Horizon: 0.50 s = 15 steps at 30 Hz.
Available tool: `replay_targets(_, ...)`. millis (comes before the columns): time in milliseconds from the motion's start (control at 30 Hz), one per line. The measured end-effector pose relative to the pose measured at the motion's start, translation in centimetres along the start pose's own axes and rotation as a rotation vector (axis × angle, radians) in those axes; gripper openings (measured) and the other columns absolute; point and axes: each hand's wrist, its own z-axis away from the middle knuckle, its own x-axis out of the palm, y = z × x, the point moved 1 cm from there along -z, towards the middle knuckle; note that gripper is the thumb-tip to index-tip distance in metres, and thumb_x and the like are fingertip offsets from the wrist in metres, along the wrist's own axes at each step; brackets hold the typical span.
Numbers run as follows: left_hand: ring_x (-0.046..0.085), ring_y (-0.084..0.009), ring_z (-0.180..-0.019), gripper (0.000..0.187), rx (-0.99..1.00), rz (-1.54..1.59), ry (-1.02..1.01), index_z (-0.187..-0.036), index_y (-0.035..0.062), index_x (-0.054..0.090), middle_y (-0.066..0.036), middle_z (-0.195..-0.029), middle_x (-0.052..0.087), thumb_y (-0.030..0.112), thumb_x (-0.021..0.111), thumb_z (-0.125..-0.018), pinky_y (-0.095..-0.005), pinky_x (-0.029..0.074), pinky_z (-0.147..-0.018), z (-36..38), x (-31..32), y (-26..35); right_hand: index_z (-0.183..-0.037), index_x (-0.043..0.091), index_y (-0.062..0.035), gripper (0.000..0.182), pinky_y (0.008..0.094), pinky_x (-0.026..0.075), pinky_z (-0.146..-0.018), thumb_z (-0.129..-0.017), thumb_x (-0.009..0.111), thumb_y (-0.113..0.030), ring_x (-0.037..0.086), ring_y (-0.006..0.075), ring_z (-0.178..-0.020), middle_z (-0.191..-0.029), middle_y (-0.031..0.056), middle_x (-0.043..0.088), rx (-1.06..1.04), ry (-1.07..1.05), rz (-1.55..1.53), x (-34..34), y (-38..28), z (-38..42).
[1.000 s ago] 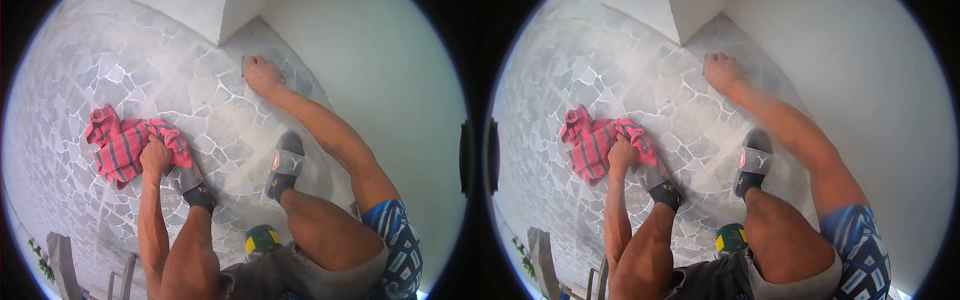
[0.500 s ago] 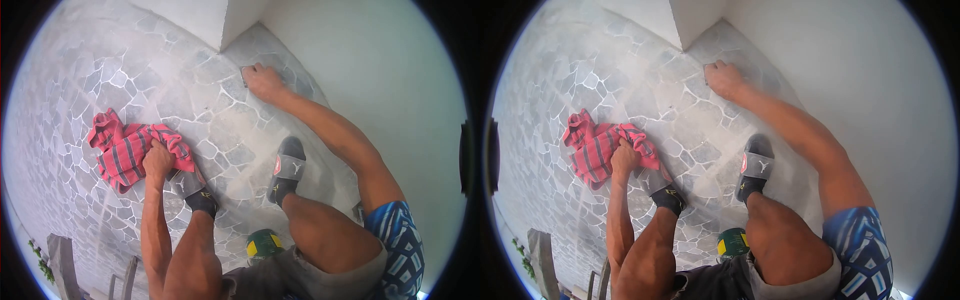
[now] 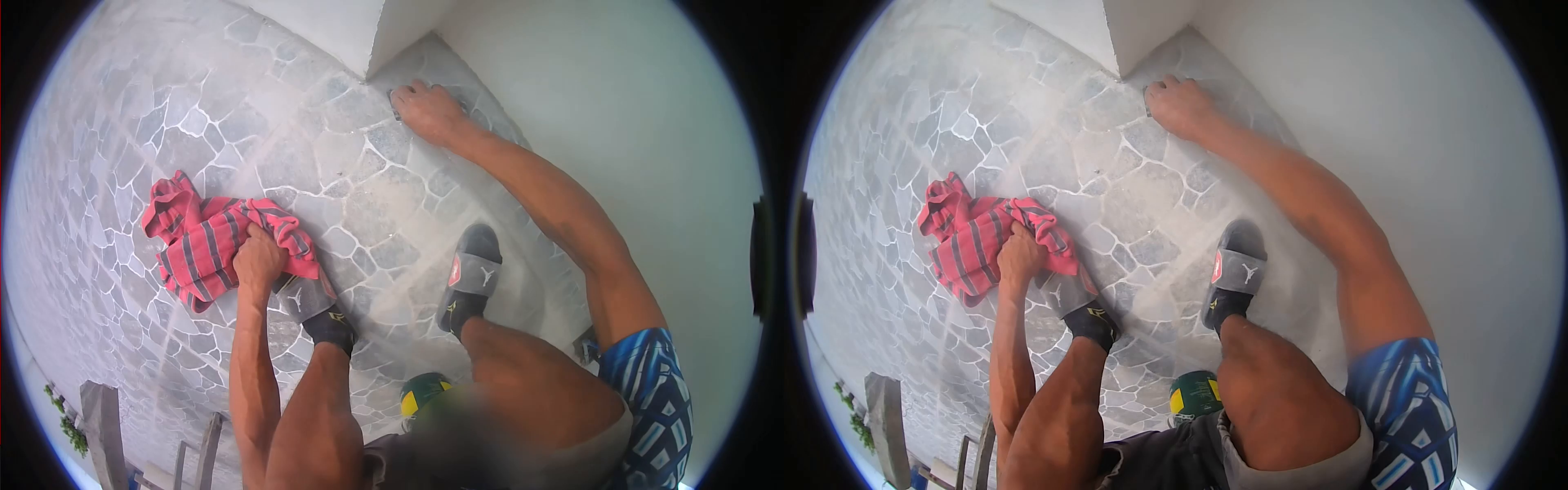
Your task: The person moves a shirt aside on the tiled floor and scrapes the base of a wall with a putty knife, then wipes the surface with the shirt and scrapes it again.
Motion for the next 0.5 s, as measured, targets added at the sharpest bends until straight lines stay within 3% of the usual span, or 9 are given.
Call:
replay_targets(267, 0.069, -0.0431, -0.075, 0.043, -0.003, 0.013, -0.008, -0.097, -0.0044, 0.044, -0.026, -0.078, 0.067, 0.032, 0.061, -0.084, -0.0495, 0.056, -0.066, 0.1, 0.2, 0.0, -0.101, 0.056, -0.0033, 0.018, 0.0412, 0.052, -0.071, -0.083, 0.054, -0.004, 0.058, 0.0277, -0.099, -0.102, 0.0098, 0.058, -0.015, -0.034, -0.001, 0.3, 0.2, 0.0)
replay_targets(500, 0.069, -0.0428, -0.076, 0.044, -0.009, 0.020, -0.006, -0.097, -0.0040, 0.044, -0.026, -0.079, 0.067, 0.034, 0.062, -0.085, -0.0491, 0.056, -0.066, 0.1, -0.3, 0.2, -0.101, 0.056, -0.0057, 0.018, 0.0422, 0.050, -0.069, -0.084, 0.053, -0.005, 0.057, 0.0271, -0.097, -0.100, 0.0078, 0.058, -0.039, -0.127, -0.029, 0.8, 0.6, 0.3)
